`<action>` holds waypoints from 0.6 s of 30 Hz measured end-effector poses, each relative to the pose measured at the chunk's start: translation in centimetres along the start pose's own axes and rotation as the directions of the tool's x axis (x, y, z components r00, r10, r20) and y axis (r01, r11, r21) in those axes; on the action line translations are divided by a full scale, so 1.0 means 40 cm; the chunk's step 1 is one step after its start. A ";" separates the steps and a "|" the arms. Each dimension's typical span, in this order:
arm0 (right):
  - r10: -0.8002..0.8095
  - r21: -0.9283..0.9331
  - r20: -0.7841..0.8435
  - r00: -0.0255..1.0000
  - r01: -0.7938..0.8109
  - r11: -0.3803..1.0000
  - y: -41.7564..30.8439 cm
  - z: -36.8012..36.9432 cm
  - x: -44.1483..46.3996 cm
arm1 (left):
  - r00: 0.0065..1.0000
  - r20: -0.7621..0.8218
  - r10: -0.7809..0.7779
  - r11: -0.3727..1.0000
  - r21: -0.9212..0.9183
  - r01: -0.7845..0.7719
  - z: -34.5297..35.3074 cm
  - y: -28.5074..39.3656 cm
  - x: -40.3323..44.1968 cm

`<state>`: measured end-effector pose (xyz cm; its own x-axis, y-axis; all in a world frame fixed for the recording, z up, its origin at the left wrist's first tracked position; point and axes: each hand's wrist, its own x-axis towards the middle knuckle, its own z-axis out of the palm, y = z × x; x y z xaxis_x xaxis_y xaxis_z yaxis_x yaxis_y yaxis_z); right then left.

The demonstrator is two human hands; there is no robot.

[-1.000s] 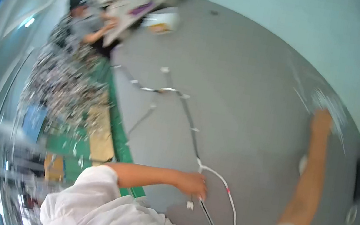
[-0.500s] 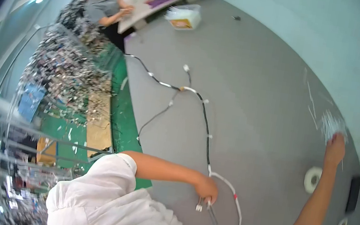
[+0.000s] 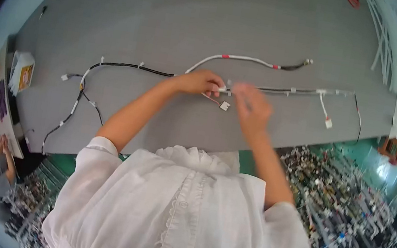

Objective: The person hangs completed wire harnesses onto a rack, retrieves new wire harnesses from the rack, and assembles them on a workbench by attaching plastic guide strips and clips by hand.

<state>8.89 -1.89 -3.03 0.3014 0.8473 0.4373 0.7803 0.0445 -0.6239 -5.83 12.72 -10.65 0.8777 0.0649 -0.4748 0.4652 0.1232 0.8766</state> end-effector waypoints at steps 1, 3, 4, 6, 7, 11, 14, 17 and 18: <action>0.059 -0.001 0.012 0.998 -0.059 0.998 -0.027 0.009 -0.070 | 0.999 0.043 -0.001 0.997 -0.074 0.004 -0.003 -0.008 0.005; 0.085 0.002 0.003 0.996 -0.085 0.996 -0.057 0.044 -0.143 | 0.993 0.089 -0.082 0.983 -0.158 0.095 -0.005 0.023 -0.008; 0.049 0.001 -0.019 0.999 -0.049 0.999 -0.060 0.069 -0.155 | 0.986 0.111 -0.122 0.971 -0.192 0.142 -0.006 0.038 -0.013; -0.022 -0.040 -0.059 0.998 0.020 0.999 -0.058 0.089 -0.158 | 0.975 0.142 -0.169 0.961 -0.197 0.195 -0.009 0.042 -0.012; -0.059 -0.078 -0.074 0.996 0.053 0.996 -0.054 0.094 -0.155 | 0.970 0.149 -0.193 0.955 -0.199 0.221 -0.013 0.043 -0.011; -0.146 -0.139 -0.078 0.986 0.134 0.981 -0.054 0.079 -0.148 | 0.932 0.229 -0.280 0.937 -0.147 0.318 -0.034 0.107 -0.027; -0.160 -0.093 -0.061 0.985 0.154 0.984 -0.050 0.082 -0.150 | 0.910 0.265 -0.319 0.925 -0.122 0.359 -0.029 0.108 -0.025; -0.236 -0.193 -0.049 0.971 0.222 0.956 -0.049 0.092 -0.141 | 0.910 0.277 -0.309 0.930 -0.110 0.350 -0.032 0.086 -0.017; -0.242 -0.225 -0.051 0.969 0.225 0.948 -0.050 0.091 -0.135 | 0.918 0.249 -0.309 0.931 -0.121 0.346 -0.026 0.092 -0.022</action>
<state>3.69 -4.63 -6.49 0.1306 0.7832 0.6079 0.9310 0.1138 -0.3467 -5.01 14.16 -7.09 0.6908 -0.2254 -0.6870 0.7223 0.2568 0.6421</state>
